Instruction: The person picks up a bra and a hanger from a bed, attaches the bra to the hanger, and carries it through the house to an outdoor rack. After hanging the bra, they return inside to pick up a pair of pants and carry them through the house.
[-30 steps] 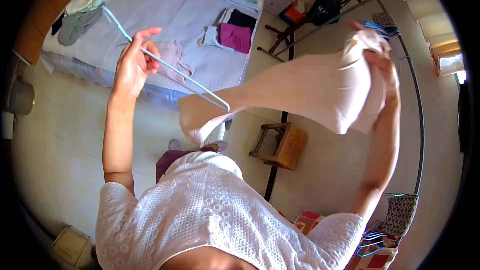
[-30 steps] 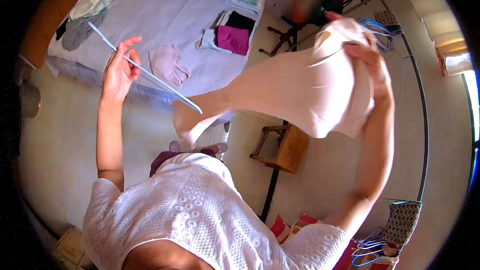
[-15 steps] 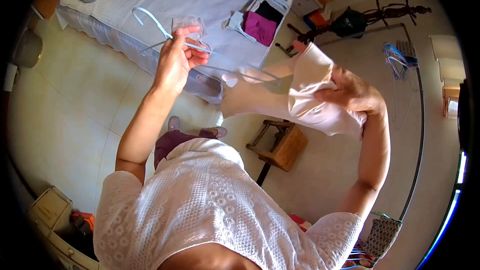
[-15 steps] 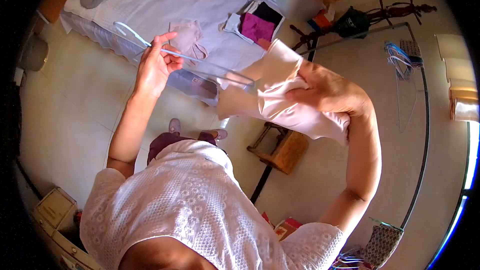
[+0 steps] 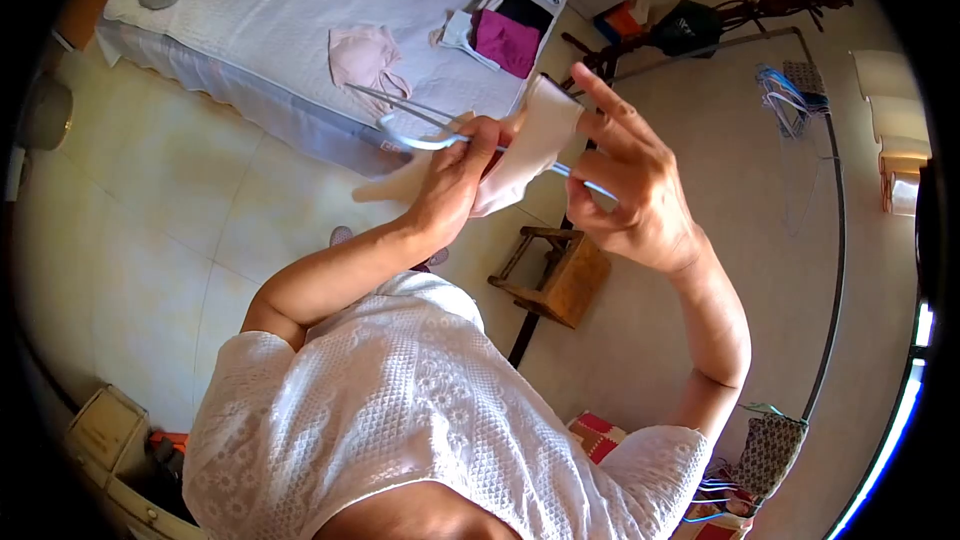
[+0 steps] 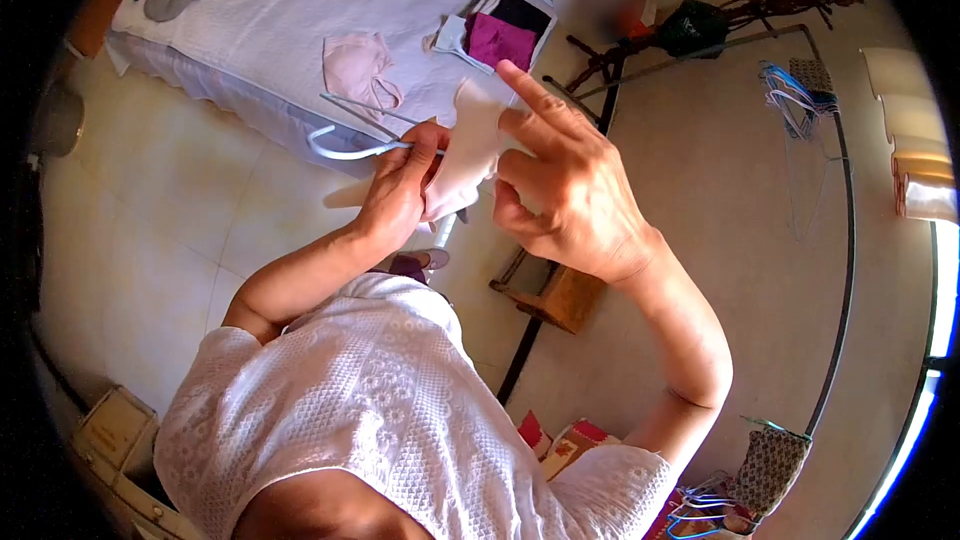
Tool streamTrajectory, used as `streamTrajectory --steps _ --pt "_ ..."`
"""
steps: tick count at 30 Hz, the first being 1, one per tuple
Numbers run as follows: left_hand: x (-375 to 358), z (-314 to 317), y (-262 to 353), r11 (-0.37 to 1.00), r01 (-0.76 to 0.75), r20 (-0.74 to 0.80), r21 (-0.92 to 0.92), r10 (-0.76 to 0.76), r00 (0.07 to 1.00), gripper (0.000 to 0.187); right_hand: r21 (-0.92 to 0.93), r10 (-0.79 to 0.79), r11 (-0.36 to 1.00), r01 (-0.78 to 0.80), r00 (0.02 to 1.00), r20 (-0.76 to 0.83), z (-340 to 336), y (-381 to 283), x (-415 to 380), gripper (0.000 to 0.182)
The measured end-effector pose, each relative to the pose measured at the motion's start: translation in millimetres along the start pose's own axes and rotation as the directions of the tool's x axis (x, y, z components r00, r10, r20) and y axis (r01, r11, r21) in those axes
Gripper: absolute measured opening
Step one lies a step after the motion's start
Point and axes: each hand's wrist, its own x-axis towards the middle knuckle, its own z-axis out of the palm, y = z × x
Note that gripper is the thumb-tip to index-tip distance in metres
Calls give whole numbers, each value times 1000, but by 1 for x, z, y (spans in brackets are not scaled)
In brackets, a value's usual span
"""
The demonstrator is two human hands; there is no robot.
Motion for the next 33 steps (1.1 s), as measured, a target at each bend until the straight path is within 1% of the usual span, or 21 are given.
streamTrajectory --steps 4,6,7,8,10,11,12,13,14,15,16,18,19,22,23,26,28,29,30,32,33 --pt "4 -4 -9 992 -119 77 -35 121 990 31 -22 -165 986 166 986 29 8 -10 -5 8" --pt "0 9 6 964 19 133 -264 17 991 36 173 -118 978 116 993 5 8 -11 -7 2" --pt "2 3 5 971 -33 288 -236 102 952 43 259 -49 965 49 999 -9 2 -7 -8 5" --pt "1 0 7 971 -33 289 -236 103 952 43 415 17 910 11 998 -63 2 0 -13 6" --pt "2 -2 10 987 -110 365 -114 145 920 50 399 382 872 -283 904 -194 16 9 -26 10" --pt "3 -2 10 991 -137 378 -3 128 917 43 301 386 900 -315 897 -217 21 10 -22 24" --pt "4 -3 10 981 -163 388 110 108 915 38 398 528 781 -481 849 -10 23 8 -23 37" --pt "6 -2 12 829 -411 448 380 224 866 35 442 491 743 -502 858 150 26 7 -23 43" --pt "7 1 15 546 -601 536 583 297 790 33 479 431 702 -528 849 304 31 8 -24 49" --pt "1 11 30 474 -561 506 679 252 825 35 675 398 594 -438 889 227 47 9 -25 55" --pt "5 10 21 551 -581 499 599 309 809 37 832 360 459 -313 921 148 64 10 -27 69" --pt "9 10 27 203 -657 594 726 296 748 38 895 403 161 -417 855 326 57 7 -19 75" --pt "10 9 29 78 -663 620 745 286 731 38 883 455 152 -444 825 336 57 5 -16 72" --pt "13 10 31 227 -655 545 721 398 738 33 933 472 109 -342 844 254 56 2 -9 71" --pt "13 11 36 365 -615 512 699 344 787 30 936 524 118 -333 821 226 54 -4 -5 67" --pt "18 -1 43 314 -621 568 718 252 784 16 824 579 252 -508 761 292 48 0 0 48" --pt "24 -5 51 -7 -721 690 692 297 660 33 785 572 220 -579 729 377 49 2 -2 37" --pt "17 5 75 162 -553 562 817 -13 827 31 824 566 204 -528 751 341 49 2 0 36" --pt "23 2 70 69 -720 705 691 157 692 30 862 561 190 -471 772 298 50 2 2 36" --pt "29 1 79 571 -461 646 679 -166 745 25 850 589 294 -436 783 198 49 7 2 32" --pt "32 -9 74 711 -413 686 570 -135 715 31 879 605 325 -348 791 90 46 9 5 30"
